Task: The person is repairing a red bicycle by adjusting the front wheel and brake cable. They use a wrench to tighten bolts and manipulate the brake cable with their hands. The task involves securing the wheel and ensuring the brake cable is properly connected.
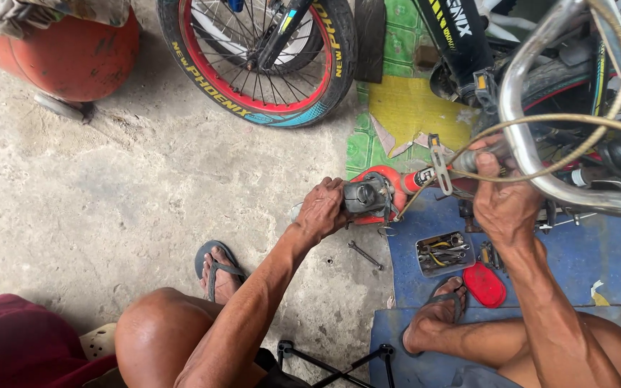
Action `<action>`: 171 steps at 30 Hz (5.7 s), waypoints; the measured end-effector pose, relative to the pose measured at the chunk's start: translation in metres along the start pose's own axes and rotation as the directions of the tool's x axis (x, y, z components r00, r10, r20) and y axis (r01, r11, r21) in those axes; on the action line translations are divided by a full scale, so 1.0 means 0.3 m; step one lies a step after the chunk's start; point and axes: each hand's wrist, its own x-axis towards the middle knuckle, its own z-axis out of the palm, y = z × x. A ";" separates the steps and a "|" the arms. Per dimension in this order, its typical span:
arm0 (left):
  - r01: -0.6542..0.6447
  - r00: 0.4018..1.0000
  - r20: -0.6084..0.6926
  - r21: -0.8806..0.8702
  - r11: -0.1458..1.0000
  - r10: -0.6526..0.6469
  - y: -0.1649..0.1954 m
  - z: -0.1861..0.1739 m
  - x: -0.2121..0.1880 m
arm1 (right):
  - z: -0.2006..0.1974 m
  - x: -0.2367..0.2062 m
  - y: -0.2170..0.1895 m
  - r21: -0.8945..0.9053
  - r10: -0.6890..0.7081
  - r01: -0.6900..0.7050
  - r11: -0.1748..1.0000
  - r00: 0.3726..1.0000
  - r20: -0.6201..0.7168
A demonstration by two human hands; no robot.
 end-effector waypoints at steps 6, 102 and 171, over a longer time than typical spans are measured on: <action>-0.036 0.998 -0.046 0.039 0.999 0.038 -0.002 0.003 0.013 | -0.019 -0.035 0.016 -0.006 0.010 -0.010 1.000 1.000 -0.013; -0.077 0.994 0.085 0.085 0.993 0.070 0.342 -0.171 0.098 | -0.067 -0.016 0.091 0.065 0.106 -0.096 0.993 0.977 -0.183; -0.014 0.987 0.156 0.279 0.960 -0.031 0.210 -0.159 0.347 | 0.046 0.328 0.228 0.073 0.025 -0.034 0.997 0.993 0.114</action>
